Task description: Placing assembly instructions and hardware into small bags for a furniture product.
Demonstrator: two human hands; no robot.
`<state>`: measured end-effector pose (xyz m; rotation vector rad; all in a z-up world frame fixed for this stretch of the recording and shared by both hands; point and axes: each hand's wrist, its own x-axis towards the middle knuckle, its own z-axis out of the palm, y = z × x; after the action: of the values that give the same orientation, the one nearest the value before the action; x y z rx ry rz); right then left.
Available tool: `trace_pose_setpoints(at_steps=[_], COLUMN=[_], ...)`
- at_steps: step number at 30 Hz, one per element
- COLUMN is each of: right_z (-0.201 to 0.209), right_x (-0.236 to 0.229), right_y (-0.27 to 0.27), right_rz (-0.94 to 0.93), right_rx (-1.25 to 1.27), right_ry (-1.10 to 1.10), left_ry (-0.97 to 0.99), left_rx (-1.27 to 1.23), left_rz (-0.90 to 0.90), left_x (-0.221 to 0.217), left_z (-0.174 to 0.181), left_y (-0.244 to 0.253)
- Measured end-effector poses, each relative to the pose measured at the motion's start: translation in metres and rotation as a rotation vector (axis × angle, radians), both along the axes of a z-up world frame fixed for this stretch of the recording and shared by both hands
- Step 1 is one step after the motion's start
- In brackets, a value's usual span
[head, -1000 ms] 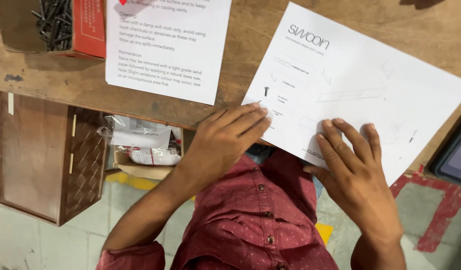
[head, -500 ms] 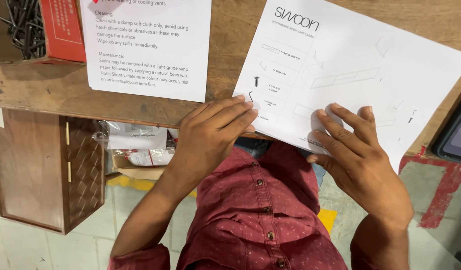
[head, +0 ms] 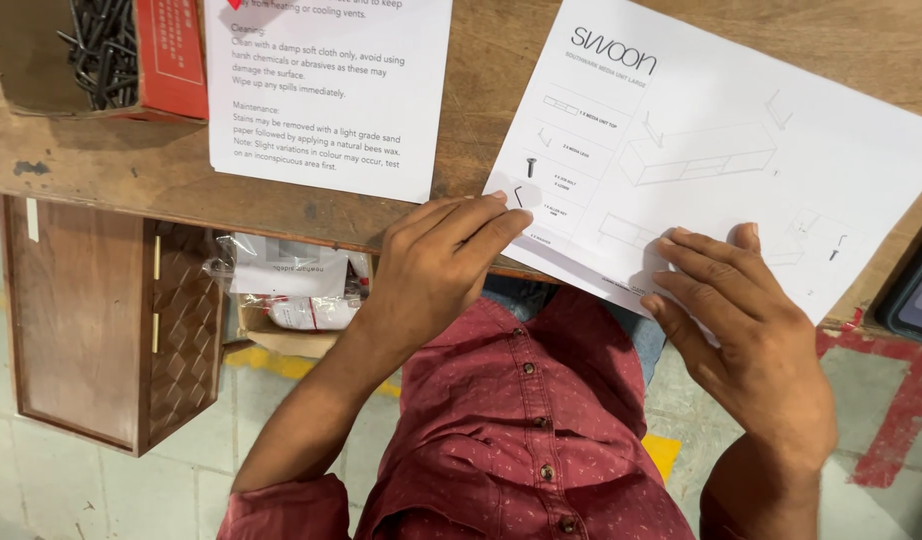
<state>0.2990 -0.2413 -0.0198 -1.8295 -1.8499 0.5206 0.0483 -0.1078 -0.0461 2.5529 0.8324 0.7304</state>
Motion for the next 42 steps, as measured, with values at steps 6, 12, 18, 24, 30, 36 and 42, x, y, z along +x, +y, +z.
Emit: trace_pose_setpoints(at_steps=[6,12,18,24,30,36,42], right_z=[0.007,0.011,-0.014,-0.013,-0.053,-0.103,-0.186], right_x=[-0.008,-0.016,0.002,0.005,0.027,0.046,0.076], right_y=[0.004,0.004,-0.011,-0.008,-0.010,-0.003,0.010], right_rz=[0.042,-0.079,-0.343,-0.376,-0.293,-0.305,-0.476], right_rx=[0.069,0.140,0.002,0.048,0.216,0.237,-0.042], right_ry=[-0.024,-0.052,-0.058,-0.002,0.024,-0.033,-0.027], left_ry=[-0.026,-0.128,0.037,0.017,-0.046,-0.213,-0.222], left_rx=[-0.034,-0.048,-0.125,-0.060,-0.125,-0.363,-0.557], left_rz=[0.033,0.264,0.315,0.370,0.526,0.637,0.708], left_x=[0.002,-0.011,-0.030,-0.032,-0.034,-0.042,-0.046], left_z=[-0.002,0.018,0.014,-0.001,0.008,0.002,0.014], left_y=[-0.003,0.013,0.021,0.024,0.029,0.037,0.043])
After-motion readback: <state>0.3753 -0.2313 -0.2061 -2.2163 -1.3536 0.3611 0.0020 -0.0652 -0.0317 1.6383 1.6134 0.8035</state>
